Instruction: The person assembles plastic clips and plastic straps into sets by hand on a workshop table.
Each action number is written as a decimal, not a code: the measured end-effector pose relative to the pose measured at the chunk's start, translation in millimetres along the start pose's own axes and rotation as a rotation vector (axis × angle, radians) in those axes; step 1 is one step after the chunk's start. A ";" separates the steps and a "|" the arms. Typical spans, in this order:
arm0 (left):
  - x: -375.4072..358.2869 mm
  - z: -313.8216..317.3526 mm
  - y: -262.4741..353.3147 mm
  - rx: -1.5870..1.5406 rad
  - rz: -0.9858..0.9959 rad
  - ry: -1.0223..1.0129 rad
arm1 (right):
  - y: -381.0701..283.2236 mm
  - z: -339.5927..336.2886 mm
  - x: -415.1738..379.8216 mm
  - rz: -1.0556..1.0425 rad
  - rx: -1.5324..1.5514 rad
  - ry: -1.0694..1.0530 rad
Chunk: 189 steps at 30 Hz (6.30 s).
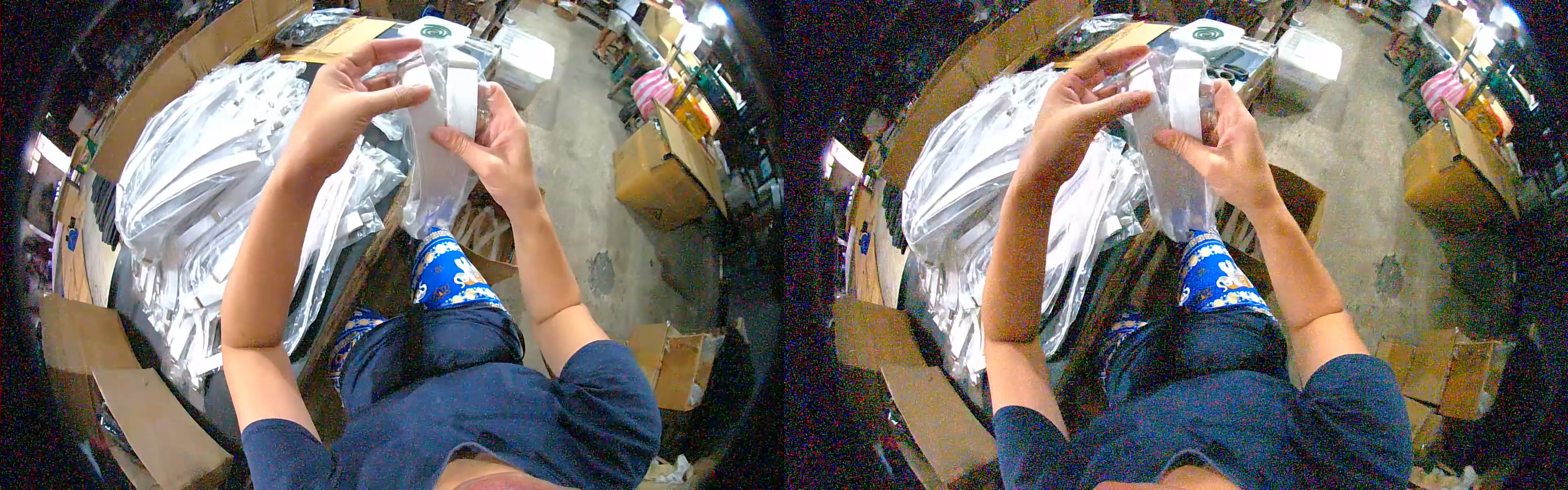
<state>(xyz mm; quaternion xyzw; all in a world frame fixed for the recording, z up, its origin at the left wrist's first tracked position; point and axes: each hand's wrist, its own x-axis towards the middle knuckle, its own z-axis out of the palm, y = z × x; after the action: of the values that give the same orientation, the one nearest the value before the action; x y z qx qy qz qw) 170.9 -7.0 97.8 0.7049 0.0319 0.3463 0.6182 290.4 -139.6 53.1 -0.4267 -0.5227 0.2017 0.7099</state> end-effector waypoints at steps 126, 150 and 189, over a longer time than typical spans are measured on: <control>-117.0 106.5 -168.2 0.353 -0.355 -0.644 | 331.3 -230.5 -297.6 1.349 -1.129 0.577; -187.6 -4.6 64.1 1.297 0.287 0.566 | 157.5 -13.8 -46.1 -0.076 -0.726 0.305; -411.4 -74.2 3.3 -0.338 -0.265 1.631 | 98.9 169.8 -71.1 -0.338 -0.217 -0.997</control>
<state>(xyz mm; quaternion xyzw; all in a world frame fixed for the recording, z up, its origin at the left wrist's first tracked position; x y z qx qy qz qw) -181.4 -139.5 -84.2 0.1224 0.4985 0.6715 0.5344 124.5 -69.8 -53.1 -0.2599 -0.8757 0.2077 0.3500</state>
